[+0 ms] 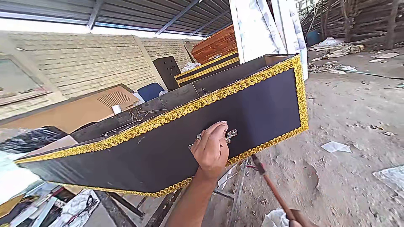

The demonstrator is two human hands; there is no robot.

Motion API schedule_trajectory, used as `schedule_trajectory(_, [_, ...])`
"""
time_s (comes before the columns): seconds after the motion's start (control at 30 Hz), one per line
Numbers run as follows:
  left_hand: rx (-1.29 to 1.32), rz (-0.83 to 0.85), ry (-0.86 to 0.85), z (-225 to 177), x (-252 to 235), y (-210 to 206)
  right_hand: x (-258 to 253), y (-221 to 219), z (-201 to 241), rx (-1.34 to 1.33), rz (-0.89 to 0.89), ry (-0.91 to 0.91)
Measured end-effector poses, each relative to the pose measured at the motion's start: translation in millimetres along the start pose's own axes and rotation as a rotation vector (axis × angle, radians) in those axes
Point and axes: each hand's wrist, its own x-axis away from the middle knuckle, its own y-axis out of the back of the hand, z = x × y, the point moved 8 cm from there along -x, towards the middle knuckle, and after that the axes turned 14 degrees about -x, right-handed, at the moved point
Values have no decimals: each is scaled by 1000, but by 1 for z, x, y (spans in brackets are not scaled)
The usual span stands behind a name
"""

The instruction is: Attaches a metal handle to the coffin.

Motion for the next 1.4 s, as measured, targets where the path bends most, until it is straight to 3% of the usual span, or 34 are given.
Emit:
schedule_trajectory(0.13, [6,2,22,1,-1,0,-24,-50,28,-122,-31,91])
schedule_trajectory(0.33, [35,0,9,1,-1,1,-48,-71,28,-165,-72,99])
schedule_trajectory(0.57, [36,23,-4,2,-2,-1,-55,-72,37,-179,-87,124])
schedule_trajectory(0.73, [76,153,-76,1,-1,-9,-54,-72,37,-213,-83,154])
schedule_trajectory(1.03, [-6,331,-91,0,-4,-20,-35,-68,2,-455,-103,128])
schedule_trajectory(1.4, [5,399,-126,-1,-3,-21,-26,-66,-10,-392,-96,126])
